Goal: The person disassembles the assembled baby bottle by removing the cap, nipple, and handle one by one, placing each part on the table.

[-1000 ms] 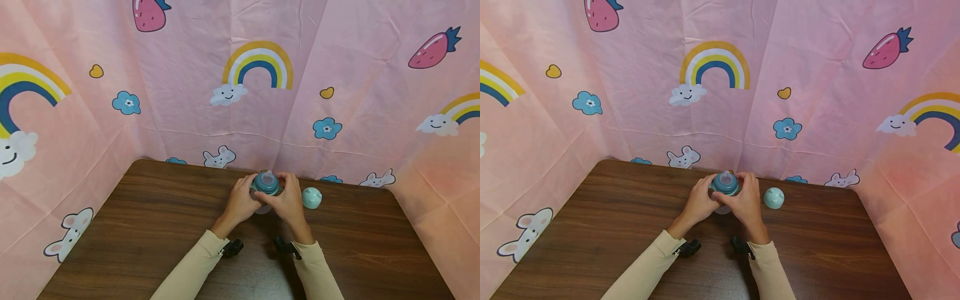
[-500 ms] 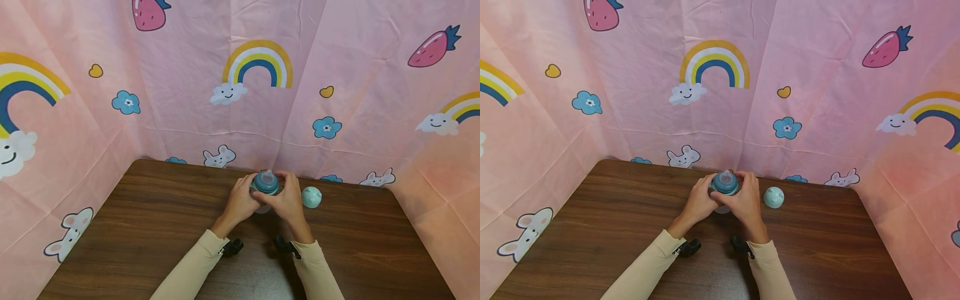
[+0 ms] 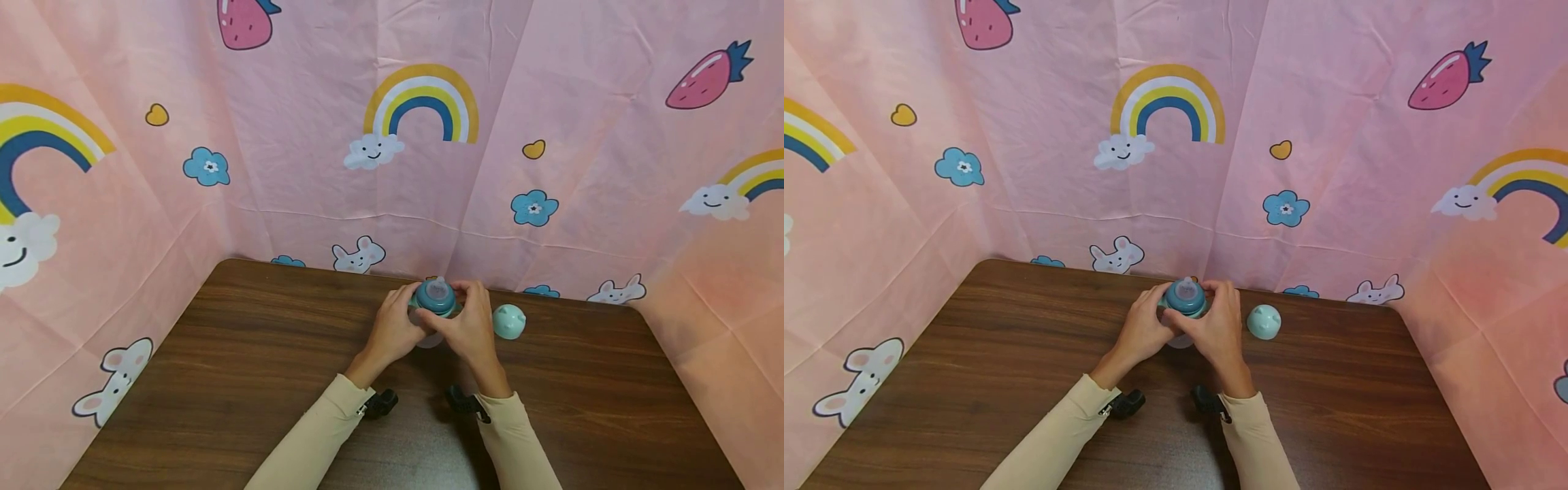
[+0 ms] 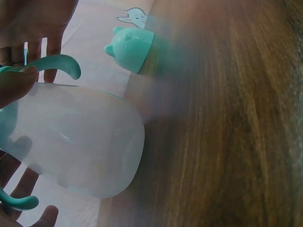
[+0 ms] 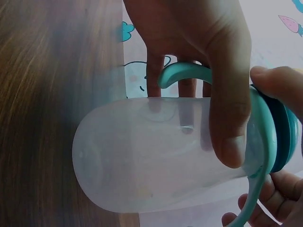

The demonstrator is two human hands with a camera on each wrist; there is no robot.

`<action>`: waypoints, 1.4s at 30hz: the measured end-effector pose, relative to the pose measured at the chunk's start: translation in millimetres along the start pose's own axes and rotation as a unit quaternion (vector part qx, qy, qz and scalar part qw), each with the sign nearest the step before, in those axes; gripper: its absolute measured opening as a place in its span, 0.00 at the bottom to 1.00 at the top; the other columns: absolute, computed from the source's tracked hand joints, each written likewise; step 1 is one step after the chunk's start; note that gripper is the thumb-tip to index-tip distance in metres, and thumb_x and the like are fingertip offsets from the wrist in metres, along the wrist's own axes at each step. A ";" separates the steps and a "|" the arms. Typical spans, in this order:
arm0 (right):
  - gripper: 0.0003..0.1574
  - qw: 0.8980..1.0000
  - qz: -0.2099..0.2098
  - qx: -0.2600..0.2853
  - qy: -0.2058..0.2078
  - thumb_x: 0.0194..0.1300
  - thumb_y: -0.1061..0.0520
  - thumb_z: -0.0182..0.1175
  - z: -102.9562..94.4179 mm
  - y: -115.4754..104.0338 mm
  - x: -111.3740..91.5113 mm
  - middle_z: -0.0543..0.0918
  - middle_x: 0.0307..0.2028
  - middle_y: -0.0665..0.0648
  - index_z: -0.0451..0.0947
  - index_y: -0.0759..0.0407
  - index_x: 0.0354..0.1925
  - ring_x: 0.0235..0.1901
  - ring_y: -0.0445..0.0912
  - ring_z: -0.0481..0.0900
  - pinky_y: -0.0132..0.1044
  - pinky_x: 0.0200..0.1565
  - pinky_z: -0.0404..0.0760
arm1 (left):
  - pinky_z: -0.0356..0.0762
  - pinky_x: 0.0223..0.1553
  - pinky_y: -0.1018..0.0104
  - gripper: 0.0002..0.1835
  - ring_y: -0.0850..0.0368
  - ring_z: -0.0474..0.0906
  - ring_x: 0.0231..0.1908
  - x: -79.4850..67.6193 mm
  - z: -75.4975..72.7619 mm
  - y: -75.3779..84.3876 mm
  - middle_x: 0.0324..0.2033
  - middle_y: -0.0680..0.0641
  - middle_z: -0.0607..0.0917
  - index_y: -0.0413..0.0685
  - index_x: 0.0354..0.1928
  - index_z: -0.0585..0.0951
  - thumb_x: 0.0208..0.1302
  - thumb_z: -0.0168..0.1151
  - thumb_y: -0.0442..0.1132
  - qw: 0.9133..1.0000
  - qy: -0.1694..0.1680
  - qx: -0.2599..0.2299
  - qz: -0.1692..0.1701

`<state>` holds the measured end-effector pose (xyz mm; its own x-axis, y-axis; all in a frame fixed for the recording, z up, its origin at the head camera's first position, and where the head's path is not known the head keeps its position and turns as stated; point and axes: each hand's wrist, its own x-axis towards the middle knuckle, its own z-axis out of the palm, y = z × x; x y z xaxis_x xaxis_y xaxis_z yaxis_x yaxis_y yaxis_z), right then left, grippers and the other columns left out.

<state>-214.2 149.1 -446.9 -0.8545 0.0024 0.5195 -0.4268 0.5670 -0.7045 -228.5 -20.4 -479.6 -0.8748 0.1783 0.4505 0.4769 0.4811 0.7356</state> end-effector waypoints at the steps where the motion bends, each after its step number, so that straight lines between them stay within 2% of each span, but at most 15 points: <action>1: 0.45 1.000 -0.003 0.000 -0.001 0.50 0.51 0.90 -0.3 0.3 0.3 0.79 0.48 0.66 0.77 0.69 0.56 0.50 0.62 0.76 0.53 0.52 0.73 | 0.79 0.64 0.38 0.39 0.36 0.79 0.61 0.1 0.0 0.1 0.64 0.37 0.85 0.36 0.71 0.79 0.59 0.83 0.39 1.000 -0.001 0.001 -0.001; 8: 0.45 1.000 -0.013 0.004 -0.019 0.52 0.50 0.85 -2.3 1.7 1.2 0.79 0.49 0.66 0.78 0.69 0.61 0.50 0.63 0.74 0.55 0.51 0.72 | 0.80 0.63 0.39 0.39 0.37 0.80 0.61 0.6 0.7 0.2 0.63 0.37 0.85 0.35 0.70 0.79 0.58 0.84 0.37 1.000 0.005 0.004 0.005; 14: 0.53 1.000 0.005 -0.012 -0.012 0.46 0.47 0.92 1.1 0.5 0.5 0.79 0.53 0.65 0.77 0.67 0.62 0.54 0.62 0.73 0.55 0.55 0.71 | 0.80 0.62 0.36 0.39 0.35 0.80 0.58 0.2 2.6 -4.0 0.61 0.36 0.86 0.34 0.69 0.79 0.56 0.85 0.39 1.000 0.018 -0.003 0.025; 16: 0.56 1.000 0.018 -0.014 -0.006 0.43 0.46 0.93 2.5 -1.0 -0.3 0.79 0.53 0.65 0.77 0.66 0.62 0.55 0.62 0.73 0.55 0.56 0.71 | 0.80 0.61 0.36 0.38 0.37 0.81 0.58 0.3 6.2 -10.8 0.61 0.37 0.86 0.35 0.69 0.79 0.58 0.84 0.41 0.999 0.025 -0.004 0.034; 21: 0.55 1.000 0.023 -0.007 0.004 0.44 0.48 0.93 3.4 -2.4 -1.0 0.78 0.52 0.65 0.75 0.68 0.60 0.55 0.62 0.73 0.55 0.55 0.72 | 0.81 0.59 0.37 0.38 0.38 0.80 0.57 0.3 10.4 -18.5 0.61 0.40 0.86 0.37 0.69 0.80 0.60 0.82 0.45 0.998 0.036 -0.007 0.049; 22: 0.53 1.000 0.018 -0.007 0.006 0.45 0.49 0.93 3.4 -2.4 -0.9 0.78 0.52 0.66 0.75 0.69 0.60 0.54 0.63 0.74 0.55 0.55 0.72 | 0.81 0.59 0.35 0.38 0.37 0.80 0.58 0.0 7.4 -13.4 0.61 0.39 0.86 0.36 0.69 0.80 0.58 0.83 0.43 0.998 0.033 -0.013 0.047; 27: 0.48 1.000 -0.010 -0.007 0.013 0.48 0.50 0.91 2.9 -1.8 -0.3 0.79 0.50 0.66 0.76 0.68 0.57 0.51 0.64 0.75 0.55 0.53 0.73 | 0.81 0.60 0.36 0.38 0.37 0.80 0.59 0.2 4.9 -8.3 0.61 0.38 0.86 0.36 0.69 0.80 0.58 0.83 0.41 0.999 0.022 -0.006 0.032; 28: 0.47 1.000 -0.013 -0.007 0.014 0.49 0.51 0.91 2.6 -1.8 -0.1 0.79 0.49 0.66 0.76 0.68 0.57 0.51 0.64 0.75 0.55 0.53 0.73 | 0.80 0.61 0.34 0.38 0.35 0.80 0.60 -0.1 1.8 -2.5 0.62 0.37 0.86 0.35 0.69 0.80 0.57 0.83 0.40 1.000 0.016 -0.008 0.024; 35: 0.44 1.000 -0.023 -0.002 0.001 0.52 0.50 0.87 0.2 -1.6 1.2 0.80 0.48 0.65 0.79 0.69 0.59 0.49 0.62 0.75 0.55 0.52 0.73 | 0.81 0.63 0.39 0.38 0.37 0.80 0.61 0.7 0.9 -0.2 0.63 0.38 0.85 0.35 0.70 0.79 0.59 0.83 0.38 1.000 0.001 0.007 0.002; 42: 0.43 1.000 -0.031 -0.004 -0.003 0.54 0.50 0.84 -1.7 -1.9 1.5 0.81 0.50 0.65 0.80 0.69 0.61 0.49 0.61 0.75 0.55 0.51 0.74 | 0.80 0.63 0.38 0.38 0.35 0.80 0.61 0.2 1.0 -0.1 0.63 0.37 0.86 0.35 0.70 0.79 0.58 0.83 0.38 1.000 0.005 0.001 0.008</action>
<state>-214.2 149.4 -444.0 -0.8284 -0.0372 0.5588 -0.4761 0.5723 -0.6677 -228.9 -19.6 -480.0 -0.8662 0.1777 0.4671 0.4907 0.4797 0.7274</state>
